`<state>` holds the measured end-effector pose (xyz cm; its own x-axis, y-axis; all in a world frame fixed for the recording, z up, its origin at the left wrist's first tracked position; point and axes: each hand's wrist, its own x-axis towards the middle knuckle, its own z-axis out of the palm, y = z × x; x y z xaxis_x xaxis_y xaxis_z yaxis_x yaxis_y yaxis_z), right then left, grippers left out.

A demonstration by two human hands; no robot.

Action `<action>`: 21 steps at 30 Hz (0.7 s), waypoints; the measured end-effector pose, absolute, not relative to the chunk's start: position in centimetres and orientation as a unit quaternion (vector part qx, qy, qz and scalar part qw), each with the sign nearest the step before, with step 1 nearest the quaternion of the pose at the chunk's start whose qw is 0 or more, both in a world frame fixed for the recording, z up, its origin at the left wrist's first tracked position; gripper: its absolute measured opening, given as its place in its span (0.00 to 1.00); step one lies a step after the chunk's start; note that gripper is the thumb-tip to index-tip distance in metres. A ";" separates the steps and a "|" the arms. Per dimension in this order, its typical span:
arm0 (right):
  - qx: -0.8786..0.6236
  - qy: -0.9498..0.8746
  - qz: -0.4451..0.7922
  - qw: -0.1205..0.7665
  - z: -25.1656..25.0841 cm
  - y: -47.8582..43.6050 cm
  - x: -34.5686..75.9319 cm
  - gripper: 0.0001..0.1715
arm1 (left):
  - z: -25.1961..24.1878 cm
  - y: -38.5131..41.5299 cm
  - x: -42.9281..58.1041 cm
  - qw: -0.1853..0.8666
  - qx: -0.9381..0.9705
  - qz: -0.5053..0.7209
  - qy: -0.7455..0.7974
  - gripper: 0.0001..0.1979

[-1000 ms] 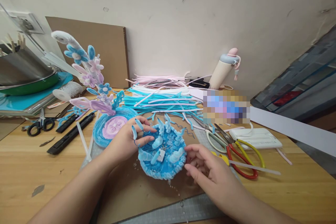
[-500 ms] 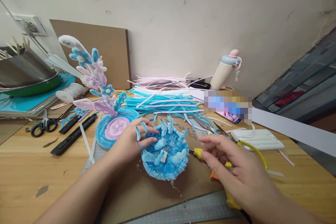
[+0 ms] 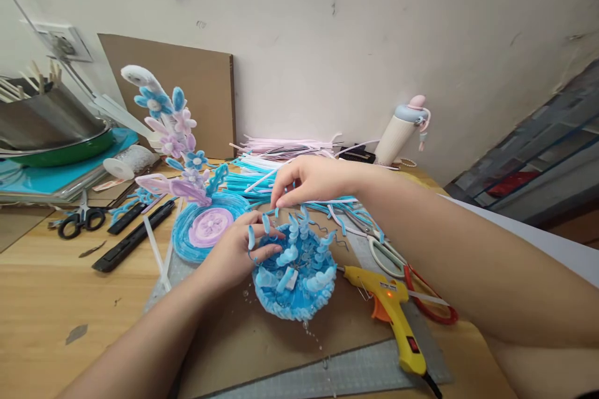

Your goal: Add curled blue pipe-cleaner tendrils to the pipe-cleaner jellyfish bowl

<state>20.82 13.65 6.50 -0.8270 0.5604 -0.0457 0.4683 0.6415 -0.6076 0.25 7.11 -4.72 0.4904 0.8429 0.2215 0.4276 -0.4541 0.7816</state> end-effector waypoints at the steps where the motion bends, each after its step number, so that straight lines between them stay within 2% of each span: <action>1: -0.248 -0.913 0.322 0.042 6.2 14.3 20.4 0.10 | -4.7 7.1 0.3 0.337 0.795 0.309 0.397 0.10; 6: -0.174 -0.914 0.365 -0.021 4.2 16.3 19.0 0.10 | -4.9 7.3 0.3 0.344 0.799 0.313 0.380 0.11; 11: -0.130 -0.905 0.403 -0.048 2.5 16.7 18.7 0.12 | -4.9 7.4 0.3 0.344 0.805 0.314 0.368 0.10; 21: -0.142 -0.900 0.411 0.008 0.9 15.8 18.8 0.09 | -4.9 7.3 0.3 0.340 0.797 0.323 0.381 0.08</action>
<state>18.81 15.84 0.89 -0.9597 0.2617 -0.1029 0.2491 0.6214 -0.7429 0.33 7.28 -4.95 0.5011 0.8270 0.2549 0.3874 -0.4777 0.7885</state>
